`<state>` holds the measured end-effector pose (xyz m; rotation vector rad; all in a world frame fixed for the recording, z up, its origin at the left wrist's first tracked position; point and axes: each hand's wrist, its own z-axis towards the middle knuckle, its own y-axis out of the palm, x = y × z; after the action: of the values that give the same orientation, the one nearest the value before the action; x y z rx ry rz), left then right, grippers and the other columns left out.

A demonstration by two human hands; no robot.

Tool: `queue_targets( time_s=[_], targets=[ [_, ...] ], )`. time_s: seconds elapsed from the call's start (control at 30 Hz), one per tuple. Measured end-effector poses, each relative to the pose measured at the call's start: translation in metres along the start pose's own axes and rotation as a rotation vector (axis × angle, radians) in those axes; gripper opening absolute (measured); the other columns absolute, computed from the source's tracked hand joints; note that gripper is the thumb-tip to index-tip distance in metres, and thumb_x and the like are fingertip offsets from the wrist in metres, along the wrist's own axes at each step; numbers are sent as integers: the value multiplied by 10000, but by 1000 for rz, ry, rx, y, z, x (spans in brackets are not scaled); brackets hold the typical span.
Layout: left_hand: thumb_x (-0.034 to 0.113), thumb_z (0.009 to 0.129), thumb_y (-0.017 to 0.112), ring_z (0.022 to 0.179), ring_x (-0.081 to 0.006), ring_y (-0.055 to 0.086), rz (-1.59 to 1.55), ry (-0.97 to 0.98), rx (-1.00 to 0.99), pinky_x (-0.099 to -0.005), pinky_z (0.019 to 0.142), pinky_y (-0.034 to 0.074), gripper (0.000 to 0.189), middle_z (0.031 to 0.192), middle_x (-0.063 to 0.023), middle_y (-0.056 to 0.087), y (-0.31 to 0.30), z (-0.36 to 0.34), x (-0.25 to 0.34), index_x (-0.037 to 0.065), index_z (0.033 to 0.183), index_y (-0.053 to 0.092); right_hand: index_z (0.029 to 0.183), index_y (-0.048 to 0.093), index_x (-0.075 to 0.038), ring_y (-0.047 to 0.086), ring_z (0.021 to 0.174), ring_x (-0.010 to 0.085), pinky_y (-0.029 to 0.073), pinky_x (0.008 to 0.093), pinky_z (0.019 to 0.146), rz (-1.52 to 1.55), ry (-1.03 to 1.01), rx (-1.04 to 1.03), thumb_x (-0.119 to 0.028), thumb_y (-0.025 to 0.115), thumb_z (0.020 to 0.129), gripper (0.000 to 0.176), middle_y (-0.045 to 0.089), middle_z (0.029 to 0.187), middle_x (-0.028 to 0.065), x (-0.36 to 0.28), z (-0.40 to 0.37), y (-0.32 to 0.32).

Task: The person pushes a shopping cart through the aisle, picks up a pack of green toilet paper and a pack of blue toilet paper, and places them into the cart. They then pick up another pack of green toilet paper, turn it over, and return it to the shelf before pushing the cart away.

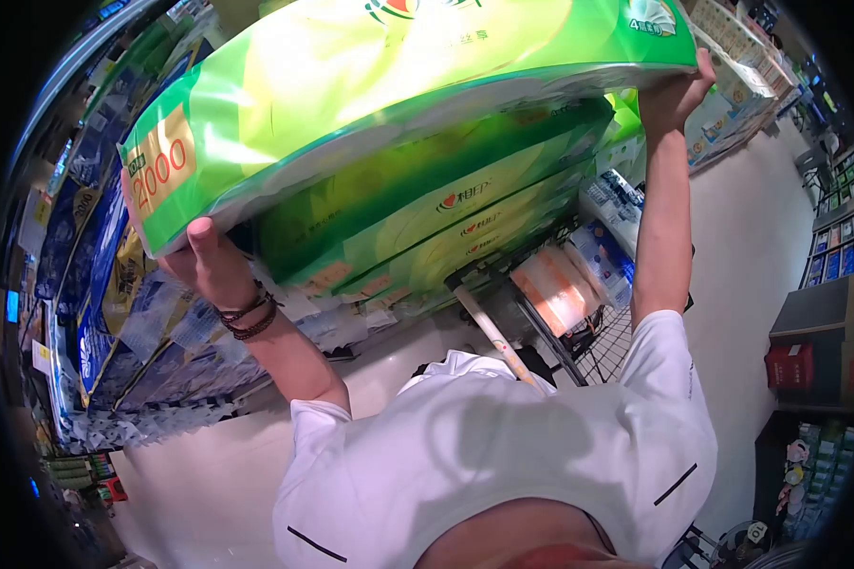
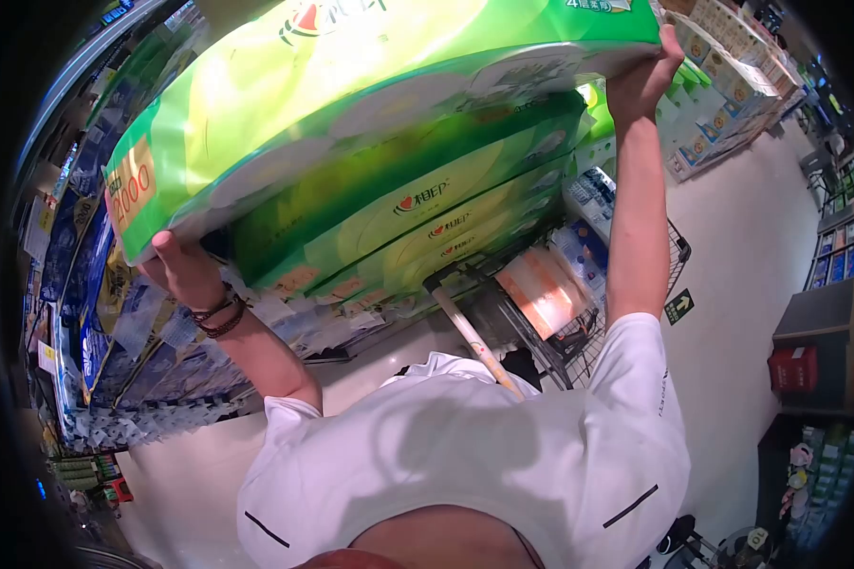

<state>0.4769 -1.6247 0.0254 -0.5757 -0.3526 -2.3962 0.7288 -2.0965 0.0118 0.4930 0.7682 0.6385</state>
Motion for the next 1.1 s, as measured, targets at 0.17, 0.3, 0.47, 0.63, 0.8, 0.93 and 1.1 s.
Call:
queue_targets(
  time_s=[0.17,0.3,0.47,0.63,0.8,0.93,1.1],
  targets=[
    [647,801,794,1291,-252,519,-62,-9,18,-427,1058,457,1072,1452,-137,495,-5,-4,-6,-1,1540,365,951,568,-119,594,971,174,485,355,880,-99,-19,121,-436,483,977,329,628,1014,18,-5,-15,30],
    [659,793,795,1269,-250,535,-60,18,51,-435,1038,475,1066,1425,-129,513,-8,-9,-14,-3,1520,383,886,567,-172,594,972,177,501,382,885,-105,-55,90,-355,482,986,225,624,995,8,-7,-21,21],
    [692,792,775,1228,-238,556,-1,3,46,-437,1005,496,1046,1391,-123,531,-14,-13,-19,-9,1479,414,874,544,-180,575,952,164,494,388,895,-15,-24,54,-361,486,989,222,604,991,-4,-4,-19,3],
    [709,802,755,1206,-232,569,40,4,53,-426,993,498,1049,1379,-126,540,-13,-13,-17,-19,1478,417,996,602,-160,584,1025,169,483,369,934,-42,-28,38,-464,469,1015,332,628,1078,6,-1,-18,-2],
    [638,871,737,1167,-216,591,16,53,28,-387,976,501,938,1337,-124,583,1,0,-8,-42,1452,453,1270,619,-51,590,1144,205,455,368,1013,-169,-36,136,-625,427,1020,656,649,1234,61,7,-9,18],
    [448,942,752,1094,-192,624,8,-60,37,-354,952,506,714,1263,-104,636,10,20,-18,-43,1399,508,1323,597,-19,586,1191,217,430,361,1052,-327,14,31,-709,410,1000,785,637,1304,81,22,15,17],
    [379,910,807,1251,-241,542,322,-98,60,-373,1081,416,811,1389,-166,543,36,31,-45,-34,1475,398,1289,630,28,580,1146,174,416,305,1040,-670,-20,24,-602,560,1006,695,651,1241,81,68,19,10]
  ],
)
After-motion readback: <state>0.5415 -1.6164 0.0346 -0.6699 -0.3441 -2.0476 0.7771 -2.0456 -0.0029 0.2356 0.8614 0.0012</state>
